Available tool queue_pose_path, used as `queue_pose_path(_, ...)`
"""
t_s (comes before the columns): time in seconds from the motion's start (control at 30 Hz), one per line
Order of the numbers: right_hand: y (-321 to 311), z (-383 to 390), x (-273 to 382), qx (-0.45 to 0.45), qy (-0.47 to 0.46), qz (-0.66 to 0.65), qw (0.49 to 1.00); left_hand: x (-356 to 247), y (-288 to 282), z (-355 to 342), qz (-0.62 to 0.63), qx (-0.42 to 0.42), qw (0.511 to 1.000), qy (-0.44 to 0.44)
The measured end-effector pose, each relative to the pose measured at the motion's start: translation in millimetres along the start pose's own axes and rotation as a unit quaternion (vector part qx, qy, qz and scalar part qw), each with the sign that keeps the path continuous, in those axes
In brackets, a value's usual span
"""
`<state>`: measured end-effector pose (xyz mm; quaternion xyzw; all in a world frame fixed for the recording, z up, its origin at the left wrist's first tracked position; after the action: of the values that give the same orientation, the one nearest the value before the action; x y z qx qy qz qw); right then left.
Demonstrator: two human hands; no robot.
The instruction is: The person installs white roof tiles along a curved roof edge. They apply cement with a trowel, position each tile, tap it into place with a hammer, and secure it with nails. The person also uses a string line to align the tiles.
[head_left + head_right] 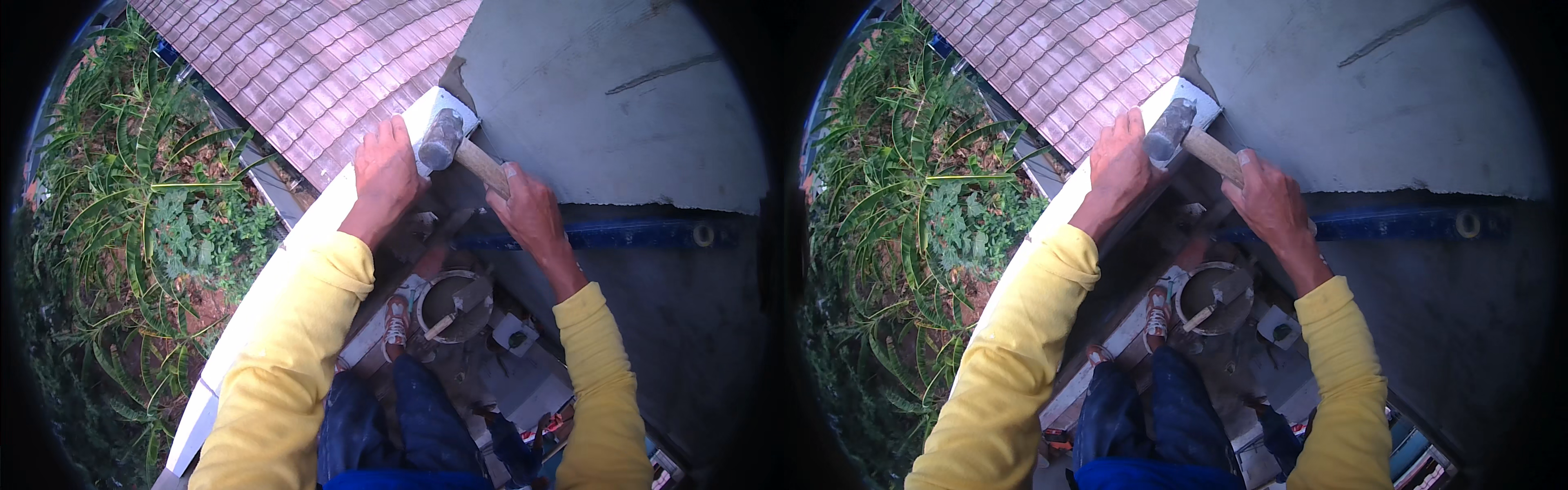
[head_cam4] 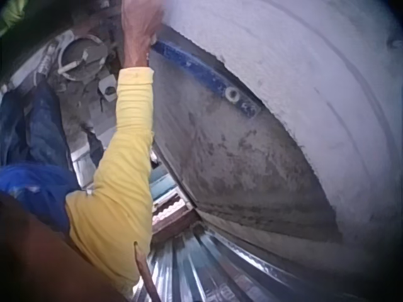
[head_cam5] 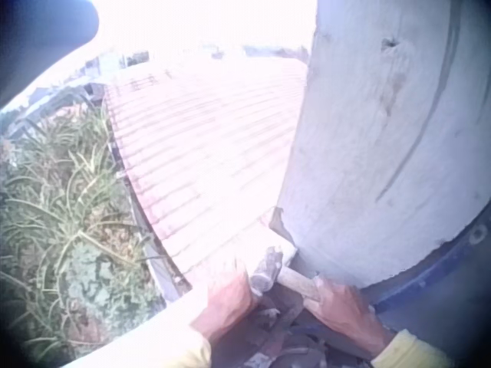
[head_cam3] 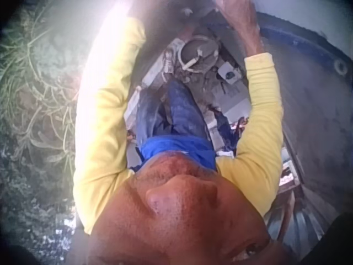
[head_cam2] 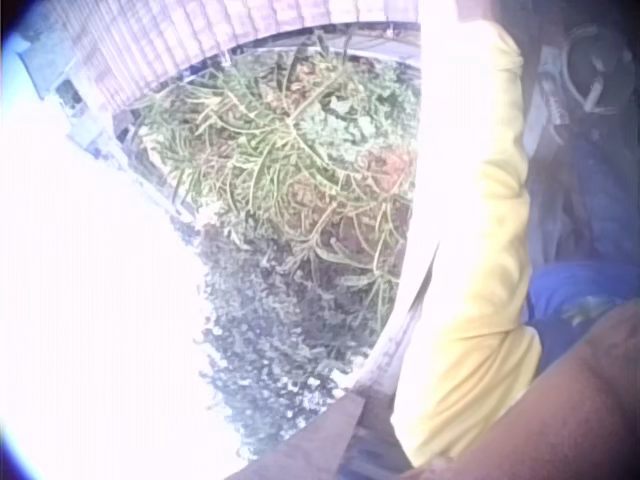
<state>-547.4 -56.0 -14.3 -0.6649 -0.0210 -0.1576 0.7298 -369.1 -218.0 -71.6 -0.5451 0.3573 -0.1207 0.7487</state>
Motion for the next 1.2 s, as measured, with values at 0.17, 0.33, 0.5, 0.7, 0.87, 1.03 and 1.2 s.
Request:
queue_pose_path(0.17, -9, 14, 25, 0.006, -0.130, -0.037, 0.991, 15, 5, 5, 0.002, -0.022, 1.000, 0.014)
queue_pose_path(0.33, 2, 4, -6, 0.017, 0.003, 0.003, 1.000, -6, -12, 0, 0.008, 0.033, 0.999, -0.011)
queue_pose_path(0.5, -12, 7, 17, -0.009, -0.087, -0.034, 0.996, 9, -5, 6, 0.004, -0.025, 1.000, 0.017)
queue_pose_path(0.7, 3, -2, 4, 0.019, -0.023, -0.002, 1.000, 6, -8, 6, -0.002, -0.001, 1.000, 0.000)
queue_pose_path(0.87, -1, -3, -1, -0.017, -0.052, -0.005, 0.998, 2, -5, 4, 0.005, -0.022, 1.000, 0.016)
queue_pose_path(1.03, -4, 9, 19, -0.020, -0.146, -0.029, 0.989, 9, -5, 5, 0.005, -0.009, 1.000, -0.004)
queue_pose_path(1.2, 11, -13, -16, -0.003, 0.022, 0.024, 0.999, -6, -2, 5, -0.001, -0.024, 1.000, -0.001)
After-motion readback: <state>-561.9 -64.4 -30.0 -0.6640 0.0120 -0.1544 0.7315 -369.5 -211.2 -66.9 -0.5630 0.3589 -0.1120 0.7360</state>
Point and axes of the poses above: each hand's wrist, its own z-axis away from the middle knuckle, its own y-axis out of the palm, x = y × z, the point moved 1 cm from there along -z, towards the middle knuckle, and after that the axes turned 13 degrees about x, right-handed, at the moved point
